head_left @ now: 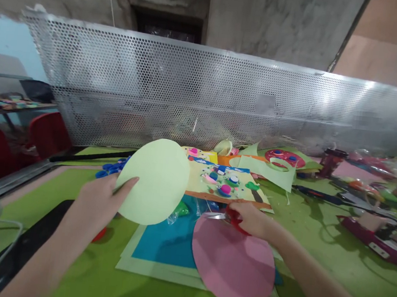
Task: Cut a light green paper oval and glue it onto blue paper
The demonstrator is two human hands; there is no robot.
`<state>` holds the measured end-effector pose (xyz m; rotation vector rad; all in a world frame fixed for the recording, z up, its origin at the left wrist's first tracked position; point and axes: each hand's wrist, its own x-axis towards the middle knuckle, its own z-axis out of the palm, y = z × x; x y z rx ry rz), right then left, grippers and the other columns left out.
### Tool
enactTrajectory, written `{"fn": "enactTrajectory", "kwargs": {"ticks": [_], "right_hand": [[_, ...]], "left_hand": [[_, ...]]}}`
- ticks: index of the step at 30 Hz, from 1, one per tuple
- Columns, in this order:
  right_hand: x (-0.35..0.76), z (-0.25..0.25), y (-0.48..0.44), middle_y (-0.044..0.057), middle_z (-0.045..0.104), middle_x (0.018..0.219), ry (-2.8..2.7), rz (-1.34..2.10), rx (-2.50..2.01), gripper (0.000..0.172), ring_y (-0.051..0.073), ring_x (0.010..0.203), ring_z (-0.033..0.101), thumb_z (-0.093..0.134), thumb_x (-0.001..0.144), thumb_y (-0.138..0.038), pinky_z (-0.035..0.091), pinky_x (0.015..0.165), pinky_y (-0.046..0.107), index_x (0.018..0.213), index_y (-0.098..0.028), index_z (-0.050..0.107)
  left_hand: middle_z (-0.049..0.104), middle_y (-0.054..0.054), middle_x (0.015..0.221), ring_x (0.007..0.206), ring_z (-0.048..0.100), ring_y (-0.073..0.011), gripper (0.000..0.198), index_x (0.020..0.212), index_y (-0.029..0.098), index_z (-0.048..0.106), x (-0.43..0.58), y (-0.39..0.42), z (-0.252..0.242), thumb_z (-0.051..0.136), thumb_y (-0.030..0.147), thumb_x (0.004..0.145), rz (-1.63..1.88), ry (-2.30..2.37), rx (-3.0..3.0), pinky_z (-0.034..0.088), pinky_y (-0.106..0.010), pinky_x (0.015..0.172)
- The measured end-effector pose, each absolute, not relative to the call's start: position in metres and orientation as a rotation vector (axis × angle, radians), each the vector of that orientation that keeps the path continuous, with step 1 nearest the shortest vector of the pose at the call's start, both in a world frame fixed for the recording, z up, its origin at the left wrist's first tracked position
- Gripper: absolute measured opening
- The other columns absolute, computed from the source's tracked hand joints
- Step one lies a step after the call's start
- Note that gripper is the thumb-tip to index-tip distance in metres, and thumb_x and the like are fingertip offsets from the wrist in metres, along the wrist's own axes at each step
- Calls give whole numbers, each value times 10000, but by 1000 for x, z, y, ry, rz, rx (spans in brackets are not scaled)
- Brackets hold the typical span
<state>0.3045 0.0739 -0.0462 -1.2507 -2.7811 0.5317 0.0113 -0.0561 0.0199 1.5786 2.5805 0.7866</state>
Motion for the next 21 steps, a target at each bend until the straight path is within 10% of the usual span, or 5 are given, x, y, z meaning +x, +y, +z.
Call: {"fn": "enactTrajectory", "kwargs": {"ticks": [10, 21], "right_hand": [[296, -43, 62, 61, 661, 761, -2788, 458, -1236, 187, 179, 689, 585, 480, 682, -23, 356, 560, 242, 733, -160, 596], [345, 30, 124, 60, 638, 735, -2220, -31, -1639, 132, 224, 730, 587, 526, 716, -73, 392, 685, 327, 789, -169, 581]], "left_hand": [[603, -77, 538, 569, 585, -290, 538, 1025, 109, 617, 13, -54, 17, 395, 539, 789, 846, 2482, 1566, 415, -322, 495], [691, -63, 692, 641, 632, -262, 472, 736, 189, 616, 23, -65, 27, 453, 632, 738, 1129, 2204, 1283, 460, -318, 551]]}}
